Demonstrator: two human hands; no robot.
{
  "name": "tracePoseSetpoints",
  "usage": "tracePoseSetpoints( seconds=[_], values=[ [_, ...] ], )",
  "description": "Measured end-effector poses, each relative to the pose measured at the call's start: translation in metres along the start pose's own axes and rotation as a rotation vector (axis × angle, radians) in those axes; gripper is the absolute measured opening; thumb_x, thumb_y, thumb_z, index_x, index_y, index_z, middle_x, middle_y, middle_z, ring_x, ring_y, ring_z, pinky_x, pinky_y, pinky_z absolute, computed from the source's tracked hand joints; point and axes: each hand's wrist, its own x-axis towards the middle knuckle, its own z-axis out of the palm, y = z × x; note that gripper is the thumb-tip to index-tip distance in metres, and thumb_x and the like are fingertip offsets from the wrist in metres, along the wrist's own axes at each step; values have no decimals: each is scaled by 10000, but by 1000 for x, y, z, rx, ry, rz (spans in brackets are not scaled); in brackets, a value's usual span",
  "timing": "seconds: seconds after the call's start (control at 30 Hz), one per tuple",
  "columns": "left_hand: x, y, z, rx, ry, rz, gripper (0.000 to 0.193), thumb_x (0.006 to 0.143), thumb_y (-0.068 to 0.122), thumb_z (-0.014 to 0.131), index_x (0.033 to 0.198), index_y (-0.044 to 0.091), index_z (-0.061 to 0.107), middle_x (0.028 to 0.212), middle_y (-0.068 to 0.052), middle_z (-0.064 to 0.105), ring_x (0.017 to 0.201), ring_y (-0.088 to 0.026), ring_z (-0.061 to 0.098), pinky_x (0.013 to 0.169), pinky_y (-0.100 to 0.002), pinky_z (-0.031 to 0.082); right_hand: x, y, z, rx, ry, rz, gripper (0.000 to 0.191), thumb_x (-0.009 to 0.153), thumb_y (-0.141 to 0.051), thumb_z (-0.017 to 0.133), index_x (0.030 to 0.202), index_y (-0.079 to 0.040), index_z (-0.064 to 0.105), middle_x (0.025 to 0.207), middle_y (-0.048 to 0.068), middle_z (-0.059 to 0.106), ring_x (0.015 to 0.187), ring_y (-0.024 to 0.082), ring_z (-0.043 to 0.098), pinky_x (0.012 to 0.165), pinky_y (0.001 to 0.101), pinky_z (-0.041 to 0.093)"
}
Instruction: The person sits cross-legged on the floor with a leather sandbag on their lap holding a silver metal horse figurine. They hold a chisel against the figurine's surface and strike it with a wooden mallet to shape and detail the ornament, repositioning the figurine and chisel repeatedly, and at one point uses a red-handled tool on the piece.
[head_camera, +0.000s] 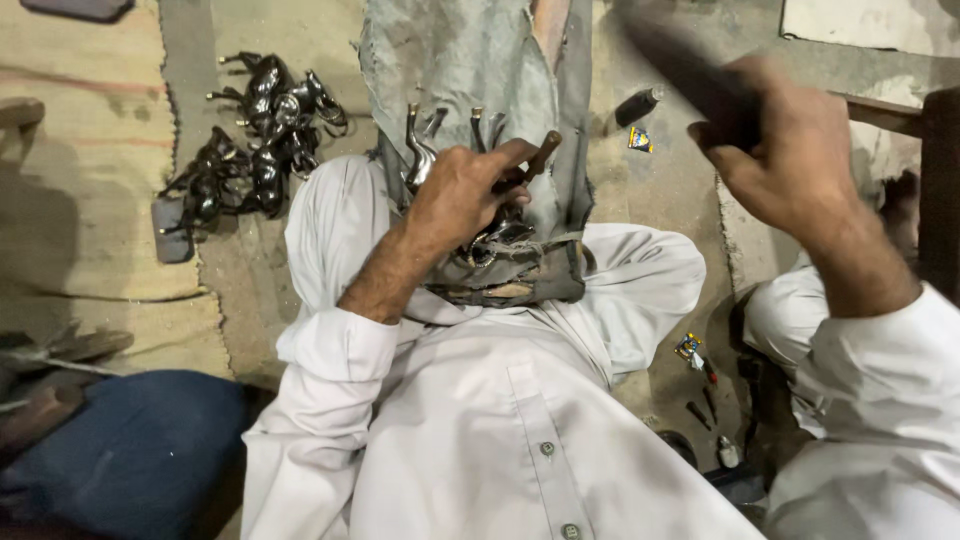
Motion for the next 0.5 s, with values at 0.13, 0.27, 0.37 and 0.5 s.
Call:
tracePoseSetpoints(
  seconds=[0.13, 0.27, 0.37, 0.5],
  values=[
    [3, 1, -3, -3, -23, 53, 399, 857, 123, 845, 1199, 72, 645, 850, -130, 768, 765, -303, 766, 620, -411, 573, -14, 11, 20, -306, -125, -85, 346, 889, -100, 720, 1228, -95, 649, 892, 108, 720, 713, 278, 706, 718, 426, 551],
    [2, 4, -4, -4, -86, -40, 378, 860, 141, 847, 1190, 92, 668, 856, -110, 783, 701, -278, 767, 596, -413, 559, -18, 15, 28, -207, -70, -91, 361, 861, -126, 754, 1209, -108, 660, 914, 129, 720, 816, 338, 705, 758, 448, 548],
    [-7, 5, -3, 34, -44, -88, 396, 880, 113, 836, 1228, 71, 652, 892, -156, 771, 686, -314, 745, 609, -435, 543, -11, 10, 30, -255, -128, -75, 342, 874, -91, 729, 1207, -99, 651, 854, 133, 715, 696, 336, 692, 659, 460, 530],
    [-22, 4, 9, -33, 159, -60, 404, 913, 104, 807, 1257, 52, 603, 969, -160, 778, 894, -315, 783, 700, -396, 600, 2, -1, 17, -236, 47, -136, 415, 879, -147, 783, 1278, -130, 668, 911, 149, 710, 785, 382, 684, 709, 485, 516]
  ],
)
